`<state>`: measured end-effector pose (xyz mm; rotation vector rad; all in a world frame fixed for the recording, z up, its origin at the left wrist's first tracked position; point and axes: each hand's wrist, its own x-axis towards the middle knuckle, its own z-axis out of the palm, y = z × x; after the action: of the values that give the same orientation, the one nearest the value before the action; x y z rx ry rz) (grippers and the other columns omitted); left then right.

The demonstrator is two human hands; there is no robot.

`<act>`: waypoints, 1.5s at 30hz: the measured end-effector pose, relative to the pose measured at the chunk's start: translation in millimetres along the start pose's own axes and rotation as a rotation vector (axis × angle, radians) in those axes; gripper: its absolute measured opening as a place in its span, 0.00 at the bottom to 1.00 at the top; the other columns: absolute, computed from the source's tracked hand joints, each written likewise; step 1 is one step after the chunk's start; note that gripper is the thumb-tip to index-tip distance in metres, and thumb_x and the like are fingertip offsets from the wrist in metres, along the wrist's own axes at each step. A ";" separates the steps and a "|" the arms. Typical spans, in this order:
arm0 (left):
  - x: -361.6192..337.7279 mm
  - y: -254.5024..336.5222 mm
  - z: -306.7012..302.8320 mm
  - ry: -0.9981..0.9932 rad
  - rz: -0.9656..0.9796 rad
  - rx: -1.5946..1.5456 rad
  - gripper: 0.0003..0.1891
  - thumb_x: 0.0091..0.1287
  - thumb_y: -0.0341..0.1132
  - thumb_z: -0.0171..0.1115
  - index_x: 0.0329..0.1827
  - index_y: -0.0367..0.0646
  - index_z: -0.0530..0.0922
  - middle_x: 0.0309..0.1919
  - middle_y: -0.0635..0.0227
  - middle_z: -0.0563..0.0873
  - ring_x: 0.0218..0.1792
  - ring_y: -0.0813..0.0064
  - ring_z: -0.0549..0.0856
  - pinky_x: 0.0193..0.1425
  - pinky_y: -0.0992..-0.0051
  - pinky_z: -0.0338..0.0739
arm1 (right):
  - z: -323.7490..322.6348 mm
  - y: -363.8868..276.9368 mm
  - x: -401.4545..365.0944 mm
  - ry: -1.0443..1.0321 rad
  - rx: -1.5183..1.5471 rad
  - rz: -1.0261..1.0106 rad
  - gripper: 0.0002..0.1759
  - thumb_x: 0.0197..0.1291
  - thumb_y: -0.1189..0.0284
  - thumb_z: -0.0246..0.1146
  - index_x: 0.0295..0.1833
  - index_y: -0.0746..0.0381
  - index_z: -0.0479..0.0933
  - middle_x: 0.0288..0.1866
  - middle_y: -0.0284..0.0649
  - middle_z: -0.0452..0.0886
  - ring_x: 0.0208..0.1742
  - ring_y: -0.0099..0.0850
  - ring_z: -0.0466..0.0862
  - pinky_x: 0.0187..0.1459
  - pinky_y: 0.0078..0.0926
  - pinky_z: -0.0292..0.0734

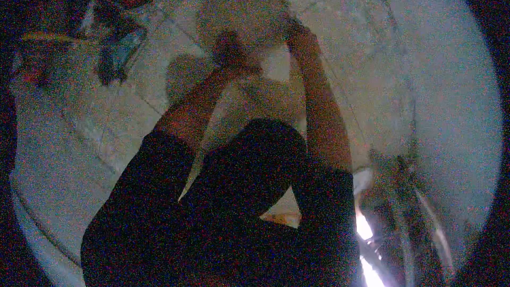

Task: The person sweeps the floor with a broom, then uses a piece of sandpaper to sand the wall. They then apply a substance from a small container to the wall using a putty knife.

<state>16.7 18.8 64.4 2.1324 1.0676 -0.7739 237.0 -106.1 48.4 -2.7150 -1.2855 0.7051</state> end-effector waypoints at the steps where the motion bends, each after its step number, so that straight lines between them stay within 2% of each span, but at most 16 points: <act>1: 2.9 -4.1 10.5 0.064 0.038 -0.008 0.86 0.41 0.77 0.78 0.86 0.36 0.27 0.86 0.45 0.29 0.84 0.37 0.27 0.84 0.36 0.28 | -6.5 -11.1 0.9 0.006 0.003 -0.034 0.28 0.75 0.60 0.60 0.73 0.63 0.72 0.58 0.56 0.86 0.60 0.54 0.86 0.62 0.54 0.80; 4: 22.2 -19.8 41.0 0.245 0.170 -0.033 0.83 0.45 0.76 0.76 0.86 0.36 0.28 0.86 0.45 0.29 0.84 0.36 0.28 0.82 0.32 0.28 | -21.1 -40.4 -9.1 -0.107 0.133 0.057 0.29 0.77 0.61 0.57 0.77 0.63 0.68 0.55 0.57 0.87 0.59 0.56 0.86 0.61 0.53 0.80; 11: 17.7 -36.2 16.4 0.354 0.326 -0.186 0.66 0.52 0.65 0.74 0.82 0.38 0.42 0.80 0.46 0.44 0.80 0.38 0.43 0.80 0.36 0.40 | 30.3 -59.6 -67.8 0.106 0.039 -0.498 0.29 0.80 0.56 0.51 0.77 0.62 0.68 0.63 0.57 0.82 0.62 0.57 0.83 0.63 0.54 0.77; 13: 14.2 -63.7 7.6 0.337 0.424 -0.286 0.60 0.55 0.60 0.74 0.80 0.38 0.47 0.78 0.47 0.50 0.78 0.39 0.48 0.79 0.38 0.45 | 15.1 -115.5 -85.8 -0.152 -0.007 -0.067 0.29 0.79 0.55 0.50 0.76 0.62 0.69 0.63 0.57 0.83 0.61 0.59 0.83 0.63 0.55 0.78; 18: -37.5 -184.9 39.5 0.587 0.499 -0.405 0.45 0.60 0.49 0.73 0.76 0.40 0.61 0.72 0.48 0.66 0.73 0.42 0.63 0.78 0.43 0.57 | 3.3 -207.1 -94.3 -0.199 0.000 -0.206 0.27 0.80 0.58 0.48 0.76 0.60 0.70 0.64 0.55 0.82 0.62 0.60 0.82 0.64 0.53 0.78; 22: -107.4 -348.8 109.7 0.874 0.211 -0.326 0.33 0.65 0.40 0.72 0.73 0.41 0.72 0.67 0.48 0.78 0.70 0.43 0.75 0.76 0.48 0.66 | 34.0 -269.8 -55.2 -0.170 0.094 -0.533 0.26 0.79 0.59 0.49 0.75 0.57 0.72 0.65 0.55 0.82 0.63 0.59 0.82 0.66 0.51 0.78; 25: -180.4 -364.7 118.2 1.119 -0.235 -0.194 0.31 0.71 0.38 0.66 0.75 0.38 0.69 0.68 0.51 0.80 0.68 0.45 0.78 0.79 0.49 0.65 | 36.5 -295.9 -21.6 -0.189 -0.038 -0.480 0.27 0.76 0.58 0.53 0.74 0.58 0.73 0.66 0.56 0.82 0.65 0.56 0.83 0.68 0.48 0.78; 27: -209.2 -417.8 149.9 1.132 -0.308 -0.187 0.31 0.73 0.40 0.64 0.77 0.38 0.68 0.71 0.50 0.77 0.72 0.45 0.75 0.80 0.49 0.64 | 51.4 -329.8 -3.3 -0.222 -0.161 -0.543 0.27 0.76 0.59 0.54 0.74 0.58 0.73 0.65 0.54 0.83 0.63 0.55 0.84 0.66 0.48 0.79; 30: -223.7 -448.3 172.2 1.023 -0.447 -0.141 0.36 0.75 0.49 0.61 0.80 0.37 0.65 0.78 0.48 0.69 0.79 0.45 0.67 0.83 0.50 0.59 | 53.1 -380.7 -11.6 -0.293 -0.259 -0.559 0.27 0.74 0.60 0.58 0.73 0.59 0.74 0.62 0.52 0.85 0.59 0.53 0.86 0.63 0.47 0.82; 32: -225.4 -413.7 142.5 0.919 -0.533 -0.093 0.41 0.75 0.56 0.60 0.82 0.35 0.63 0.82 0.47 0.65 0.82 0.43 0.61 0.85 0.51 0.55 | 77.4 -343.5 38.0 0.043 0.059 -0.857 0.23 0.72 0.62 0.59 0.66 0.61 0.78 0.55 0.54 0.87 0.41 0.58 0.89 0.43 0.58 0.87; 33: -230.8 -421.4 135.6 0.861 -0.545 -0.228 0.39 0.75 0.53 0.63 0.81 0.37 0.64 0.82 0.49 0.64 0.83 0.45 0.59 0.84 0.51 0.58 | 85.8 -354.9 27.8 0.035 0.043 -0.873 0.23 0.72 0.62 0.59 0.66 0.61 0.78 0.55 0.54 0.87 0.41 0.58 0.89 0.43 0.58 0.87; 36: -218.9 -446.5 137.4 0.794 -0.514 -0.343 0.38 0.74 0.51 0.65 0.81 0.39 0.65 0.82 0.50 0.64 0.84 0.45 0.58 0.84 0.51 0.60 | 88.8 -360.8 -2.9 -0.026 -0.175 -0.764 0.26 0.71 0.57 0.60 0.68 0.58 0.78 0.54 0.56 0.87 0.44 0.59 0.88 0.46 0.57 0.86; 39: -198.7 -465.0 160.5 0.818 -0.475 -0.296 0.40 0.74 0.55 0.64 0.80 0.38 0.65 0.81 0.49 0.66 0.83 0.45 0.60 0.83 0.52 0.60 | 107.6 -351.2 -7.7 -0.026 -0.374 -0.879 0.28 0.75 0.61 0.59 0.75 0.62 0.72 0.60 0.54 0.85 0.56 0.55 0.87 0.61 0.50 0.82; 41: -204.1 -468.4 134.5 0.838 -0.519 -0.252 0.40 0.73 0.56 0.64 0.80 0.38 0.66 0.80 0.47 0.67 0.83 0.45 0.61 0.83 0.52 0.61 | 71.5 -388.5 -13.8 -0.190 -0.170 -0.679 0.27 0.76 0.64 0.56 0.76 0.61 0.71 0.65 0.54 0.82 0.65 0.52 0.83 0.65 0.51 0.79; 43: -219.9 -472.9 81.8 0.392 -0.464 -0.510 0.42 0.73 0.58 0.64 0.81 0.38 0.65 0.79 0.48 0.69 0.81 0.48 0.66 0.81 0.52 0.65 | 53.5 -400.6 -8.2 -0.219 -0.152 -0.683 0.26 0.76 0.65 0.55 0.76 0.61 0.71 0.66 0.54 0.82 0.66 0.53 0.82 0.66 0.52 0.79; 45: -239.7 -477.2 8.2 0.215 -0.416 -0.441 0.36 0.73 0.58 0.62 0.73 0.39 0.71 0.72 0.48 0.75 0.74 0.47 0.72 0.77 0.52 0.69 | 54.9 -403.2 9.9 -0.246 -0.123 -0.680 0.26 0.77 0.66 0.54 0.77 0.60 0.71 0.68 0.53 0.81 0.67 0.53 0.81 0.66 0.53 0.78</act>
<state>-504.4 127.9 106.0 1.6621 1.6568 -0.4338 -71.2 156.2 92.1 -2.0643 -2.1953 0.8942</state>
